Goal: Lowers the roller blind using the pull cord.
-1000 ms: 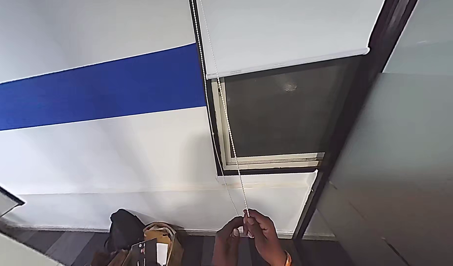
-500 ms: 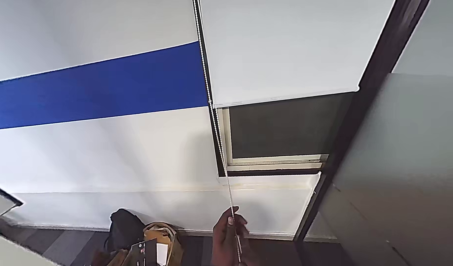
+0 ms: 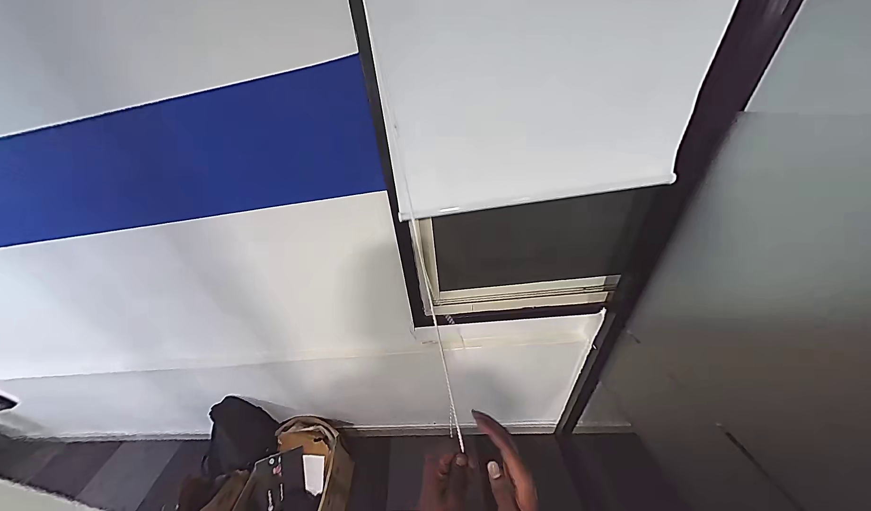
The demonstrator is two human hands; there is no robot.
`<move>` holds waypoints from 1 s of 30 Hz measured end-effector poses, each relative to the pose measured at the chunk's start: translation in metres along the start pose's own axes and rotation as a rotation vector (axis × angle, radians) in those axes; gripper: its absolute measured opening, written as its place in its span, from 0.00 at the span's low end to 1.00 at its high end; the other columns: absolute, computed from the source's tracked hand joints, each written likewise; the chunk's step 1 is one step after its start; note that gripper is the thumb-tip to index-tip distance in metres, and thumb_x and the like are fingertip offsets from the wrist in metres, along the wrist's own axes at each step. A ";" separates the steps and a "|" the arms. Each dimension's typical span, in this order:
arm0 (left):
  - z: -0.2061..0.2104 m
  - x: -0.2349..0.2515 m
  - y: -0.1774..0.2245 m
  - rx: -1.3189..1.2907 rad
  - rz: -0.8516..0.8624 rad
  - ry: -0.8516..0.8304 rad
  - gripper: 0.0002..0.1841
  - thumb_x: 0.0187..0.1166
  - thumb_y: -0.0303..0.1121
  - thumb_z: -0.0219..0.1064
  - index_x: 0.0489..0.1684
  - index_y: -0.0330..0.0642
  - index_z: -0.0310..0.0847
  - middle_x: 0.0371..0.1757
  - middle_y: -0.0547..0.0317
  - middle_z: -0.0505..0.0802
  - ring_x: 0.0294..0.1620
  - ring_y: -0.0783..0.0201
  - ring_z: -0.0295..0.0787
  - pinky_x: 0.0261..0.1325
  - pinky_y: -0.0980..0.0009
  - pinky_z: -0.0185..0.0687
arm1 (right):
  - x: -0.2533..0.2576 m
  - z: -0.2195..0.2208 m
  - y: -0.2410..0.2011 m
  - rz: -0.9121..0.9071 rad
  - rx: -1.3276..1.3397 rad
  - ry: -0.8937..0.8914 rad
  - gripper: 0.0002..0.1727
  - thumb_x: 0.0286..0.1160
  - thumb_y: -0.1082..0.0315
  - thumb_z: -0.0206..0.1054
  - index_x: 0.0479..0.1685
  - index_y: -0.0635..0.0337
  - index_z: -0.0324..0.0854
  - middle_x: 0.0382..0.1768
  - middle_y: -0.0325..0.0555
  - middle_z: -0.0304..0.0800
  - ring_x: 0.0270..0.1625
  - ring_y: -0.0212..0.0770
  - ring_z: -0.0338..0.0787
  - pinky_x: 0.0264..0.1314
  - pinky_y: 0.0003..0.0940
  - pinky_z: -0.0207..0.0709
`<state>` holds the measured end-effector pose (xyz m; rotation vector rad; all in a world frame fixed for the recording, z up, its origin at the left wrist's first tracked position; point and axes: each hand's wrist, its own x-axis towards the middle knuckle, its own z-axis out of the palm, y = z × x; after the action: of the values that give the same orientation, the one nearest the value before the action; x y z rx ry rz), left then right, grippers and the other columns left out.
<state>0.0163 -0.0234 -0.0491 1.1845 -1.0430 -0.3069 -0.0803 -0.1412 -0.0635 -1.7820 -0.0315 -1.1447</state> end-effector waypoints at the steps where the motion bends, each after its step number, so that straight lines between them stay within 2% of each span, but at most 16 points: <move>1: 0.001 -0.011 -0.011 0.040 -0.030 -0.015 0.18 0.92 0.41 0.55 0.32 0.41 0.82 0.21 0.74 0.80 0.23 0.86 0.71 0.30 0.86 0.70 | 0.007 -0.002 -0.005 -0.008 -0.014 0.014 0.30 0.92 0.49 0.46 0.84 0.55 0.71 0.84 0.52 0.74 0.88 0.51 0.70 0.92 0.54 0.62; 2: 0.001 -0.020 -0.020 0.082 -0.044 -0.030 0.18 0.91 0.37 0.55 0.30 0.37 0.82 0.20 0.70 0.80 0.22 0.84 0.72 0.30 0.84 0.71 | 0.014 -0.003 -0.009 -0.005 -0.014 0.020 0.30 0.92 0.49 0.46 0.85 0.56 0.69 0.85 0.52 0.73 0.89 0.51 0.68 0.93 0.54 0.60; 4: -0.001 -0.025 -0.025 0.131 -0.037 -0.077 0.19 0.91 0.37 0.54 0.30 0.36 0.81 0.20 0.67 0.81 0.22 0.82 0.73 0.31 0.82 0.73 | 0.028 -0.003 -0.016 -0.001 0.022 -0.012 0.31 0.92 0.50 0.48 0.85 0.59 0.68 0.84 0.53 0.74 0.88 0.52 0.70 0.93 0.55 0.61; 7: 0.002 -0.025 -0.016 0.199 -0.014 -0.127 0.18 0.89 0.33 0.56 0.29 0.32 0.83 0.23 0.59 0.85 0.25 0.77 0.80 0.34 0.78 0.79 | 0.044 0.001 -0.028 0.020 0.134 -0.115 0.28 0.93 0.51 0.49 0.82 0.57 0.72 0.70 0.49 0.88 0.76 0.46 0.84 0.84 0.48 0.75; 9: 0.001 -0.024 -0.017 0.236 0.000 -0.144 0.15 0.86 0.30 0.57 0.30 0.30 0.84 0.24 0.55 0.87 0.25 0.73 0.82 0.34 0.74 0.81 | 0.056 0.005 -0.038 0.064 0.199 -0.169 0.26 0.94 0.49 0.49 0.78 0.55 0.77 0.51 0.43 0.96 0.55 0.38 0.93 0.65 0.37 0.87; 11: 0.000 -0.022 -0.018 0.247 0.004 -0.149 0.14 0.84 0.27 0.56 0.31 0.29 0.85 0.25 0.53 0.88 0.26 0.71 0.84 0.36 0.72 0.83 | 0.066 0.009 -0.042 0.099 0.273 -0.171 0.21 0.95 0.57 0.50 0.68 0.60 0.83 0.31 0.41 0.91 0.30 0.31 0.88 0.38 0.27 0.87; 12: 0.000 -0.023 -0.018 0.236 -0.003 -0.152 0.14 0.85 0.26 0.56 0.31 0.29 0.85 0.24 0.53 0.88 0.26 0.71 0.85 0.35 0.72 0.84 | 0.069 0.010 -0.042 0.113 0.281 -0.177 0.20 0.94 0.60 0.50 0.62 0.61 0.85 0.27 0.40 0.89 0.24 0.28 0.83 0.32 0.25 0.84; 13: 0.000 -0.023 -0.017 0.224 -0.008 -0.154 0.14 0.84 0.25 0.55 0.31 0.29 0.84 0.23 0.54 0.88 0.25 0.71 0.85 0.35 0.72 0.84 | 0.071 0.010 -0.041 0.115 0.253 -0.184 0.19 0.94 0.61 0.50 0.57 0.61 0.86 0.26 0.38 0.88 0.22 0.27 0.81 0.33 0.24 0.83; 15: 0.001 -0.022 -0.011 0.211 -0.019 -0.147 0.15 0.85 0.25 0.54 0.29 0.29 0.83 0.22 0.55 0.86 0.24 0.73 0.83 0.34 0.74 0.82 | 0.069 0.011 -0.039 0.088 0.192 -0.182 0.18 0.94 0.60 0.50 0.49 0.57 0.87 0.25 0.35 0.87 0.26 0.26 0.82 0.57 0.30 0.84; 17: -0.001 -0.019 -0.003 0.208 -0.041 -0.139 0.15 0.85 0.25 0.54 0.31 0.28 0.84 0.23 0.56 0.87 0.26 0.75 0.84 0.37 0.76 0.82 | 0.064 0.014 -0.036 0.025 0.170 -0.158 0.20 0.94 0.57 0.50 0.43 0.55 0.86 0.26 0.34 0.87 0.28 0.25 0.84 0.76 0.37 0.77; 19: -0.008 -0.015 0.001 0.217 -0.078 -0.152 0.13 0.86 0.25 0.54 0.40 0.28 0.85 0.29 0.58 0.90 0.32 0.76 0.86 0.43 0.75 0.85 | 0.058 0.019 -0.032 -0.019 0.150 -0.152 0.21 0.95 0.55 0.49 0.38 0.54 0.84 0.26 0.35 0.86 0.30 0.26 0.85 0.81 0.40 0.73; 21: -0.013 -0.008 0.004 0.266 -0.144 -0.099 0.12 0.82 0.24 0.55 0.36 0.28 0.85 0.25 0.59 0.88 0.28 0.77 0.84 0.38 0.74 0.82 | 0.052 0.023 -0.024 -0.048 0.103 -0.148 0.21 0.95 0.57 0.49 0.35 0.55 0.82 0.26 0.35 0.86 0.32 0.26 0.87 0.84 0.41 0.70; 22: -0.015 -0.003 0.006 0.293 -0.183 -0.073 0.12 0.81 0.24 0.55 0.37 0.28 0.85 0.25 0.59 0.88 0.29 0.76 0.85 0.39 0.73 0.83 | 0.047 0.025 -0.020 -0.051 0.063 -0.150 0.21 0.95 0.57 0.49 0.35 0.55 0.82 0.27 0.35 0.87 0.33 0.26 0.87 0.85 0.41 0.69; 25: -0.025 0.013 0.008 0.291 -0.204 -0.060 0.11 0.77 0.22 0.60 0.49 0.33 0.87 0.36 0.59 0.94 0.37 0.74 0.91 0.48 0.71 0.89 | 0.030 0.026 -0.010 -0.037 -0.040 -0.182 0.18 0.90 0.65 0.52 0.38 0.59 0.88 0.33 0.39 0.93 0.39 0.28 0.90 0.87 0.44 0.65; 28: -0.037 0.020 0.001 0.188 -0.186 -0.079 0.19 0.75 0.18 0.63 0.65 0.32 0.83 0.58 0.52 0.95 0.56 0.66 0.93 0.63 0.65 0.90 | 0.003 0.027 -0.002 -0.060 -0.084 -0.235 0.16 0.88 0.67 0.56 0.40 0.62 0.90 0.42 0.46 0.96 0.52 0.35 0.93 0.88 0.51 0.63; 30: -0.038 0.023 0.007 0.135 -0.188 -0.070 0.20 0.75 0.17 0.61 0.67 0.29 0.81 0.63 0.49 0.93 0.61 0.61 0.92 0.67 0.62 0.89 | -0.018 0.028 0.005 -0.050 -0.115 -0.264 0.16 0.87 0.66 0.57 0.39 0.64 0.90 0.47 0.52 0.96 0.59 0.43 0.93 0.86 0.56 0.65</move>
<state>0.0562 -0.0136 -0.0319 1.4054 -1.0273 -0.4326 -0.0690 -0.1152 -0.0817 -2.0357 -0.1708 -0.9559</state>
